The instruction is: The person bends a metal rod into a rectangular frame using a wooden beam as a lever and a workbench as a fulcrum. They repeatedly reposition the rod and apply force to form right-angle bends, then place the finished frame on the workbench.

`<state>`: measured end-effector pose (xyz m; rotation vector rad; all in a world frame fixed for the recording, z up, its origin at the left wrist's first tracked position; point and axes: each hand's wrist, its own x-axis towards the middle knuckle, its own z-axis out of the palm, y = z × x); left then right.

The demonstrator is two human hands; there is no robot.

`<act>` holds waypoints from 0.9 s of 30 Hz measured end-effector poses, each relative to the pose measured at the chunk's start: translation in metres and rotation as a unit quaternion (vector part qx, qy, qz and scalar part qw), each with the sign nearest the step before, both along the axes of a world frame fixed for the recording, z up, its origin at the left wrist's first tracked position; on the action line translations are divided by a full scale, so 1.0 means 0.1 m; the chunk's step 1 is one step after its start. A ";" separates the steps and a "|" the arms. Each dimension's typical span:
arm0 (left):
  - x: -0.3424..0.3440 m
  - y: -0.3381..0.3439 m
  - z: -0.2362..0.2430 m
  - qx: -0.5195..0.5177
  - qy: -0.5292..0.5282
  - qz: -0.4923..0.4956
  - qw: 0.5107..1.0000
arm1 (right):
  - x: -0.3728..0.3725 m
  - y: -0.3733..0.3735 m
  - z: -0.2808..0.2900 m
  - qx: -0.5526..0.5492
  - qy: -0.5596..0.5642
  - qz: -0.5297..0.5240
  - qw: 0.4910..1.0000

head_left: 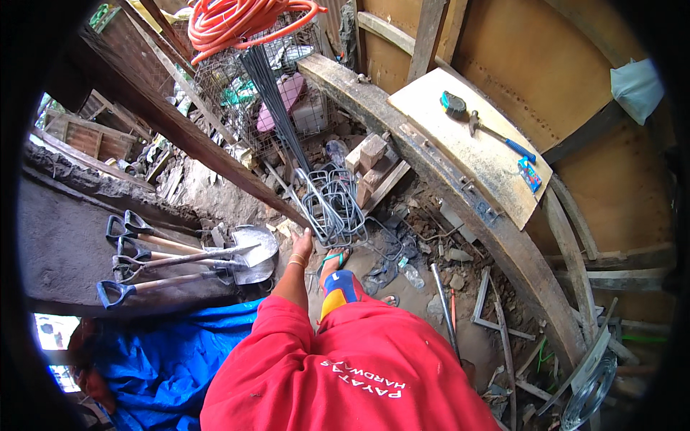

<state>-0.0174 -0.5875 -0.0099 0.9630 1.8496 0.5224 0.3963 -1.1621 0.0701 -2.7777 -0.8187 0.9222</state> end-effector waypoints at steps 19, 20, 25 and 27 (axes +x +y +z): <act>-0.05 0.97 0.08 0.191 0.141 -0.231 0.944 | -0.06 0.52 0.12 -0.074 -0.031 0.013 0.997; 0.08 1.36 0.10 0.164 0.109 -0.179 0.964 | -0.08 0.71 0.12 -0.080 -0.031 0.019 0.996; 0.41 3.39 0.15 0.141 -0.027 0.082 0.986 | -0.20 1.97 0.02 -0.094 -0.021 0.054 0.994; 0.36 4.11 0.15 0.173 -0.027 0.124 0.977 | -0.27 2.50 -0.02 -0.103 -0.008 0.069 0.992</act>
